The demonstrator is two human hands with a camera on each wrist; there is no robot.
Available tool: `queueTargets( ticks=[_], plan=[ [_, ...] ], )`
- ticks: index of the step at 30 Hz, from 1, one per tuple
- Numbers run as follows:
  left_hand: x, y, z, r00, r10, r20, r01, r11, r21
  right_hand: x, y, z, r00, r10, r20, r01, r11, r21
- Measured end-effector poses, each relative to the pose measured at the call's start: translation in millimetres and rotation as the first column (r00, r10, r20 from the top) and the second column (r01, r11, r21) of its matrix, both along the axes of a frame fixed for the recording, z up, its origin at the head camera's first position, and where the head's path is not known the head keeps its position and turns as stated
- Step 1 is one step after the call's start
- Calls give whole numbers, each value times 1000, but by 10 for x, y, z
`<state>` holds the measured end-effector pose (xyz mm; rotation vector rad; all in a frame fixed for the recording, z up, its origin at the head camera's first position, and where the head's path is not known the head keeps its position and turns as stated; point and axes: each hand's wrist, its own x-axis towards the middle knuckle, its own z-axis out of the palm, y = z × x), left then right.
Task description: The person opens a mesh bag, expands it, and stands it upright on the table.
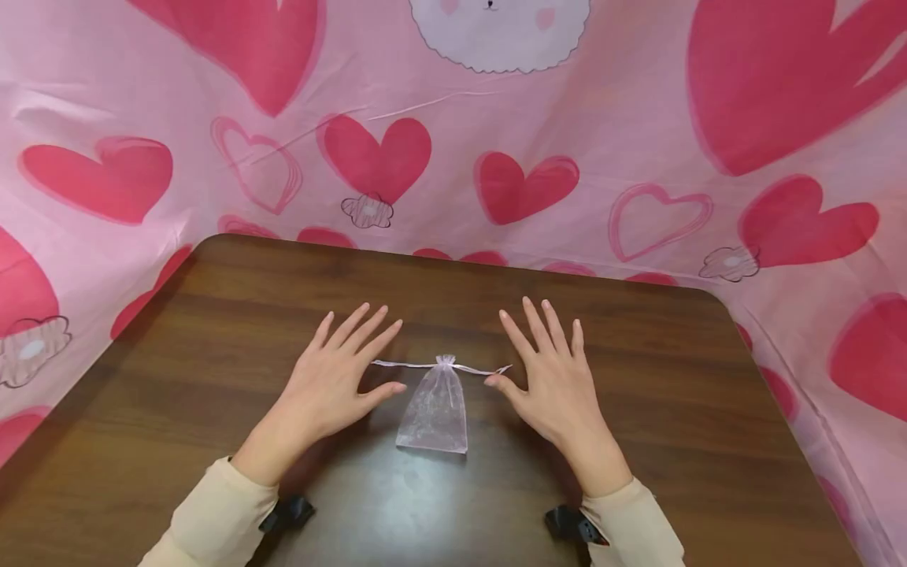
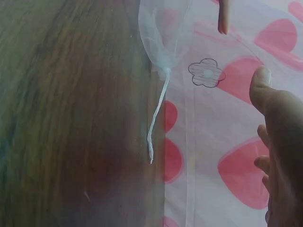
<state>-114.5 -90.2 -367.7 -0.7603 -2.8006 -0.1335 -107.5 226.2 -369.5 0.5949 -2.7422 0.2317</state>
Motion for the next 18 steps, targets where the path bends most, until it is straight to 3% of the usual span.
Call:
queueTargets(
  ticks=[11,18],
  plan=[
    [-9,31,21,999,-40,2,40,999,33,-49,-63,-6,996,94,-3,-94,994,51],
    [-103,29,61,998,-52,20,52,998,18,-109,-86,-17,994,105,4,-105,993,48]
  ],
)
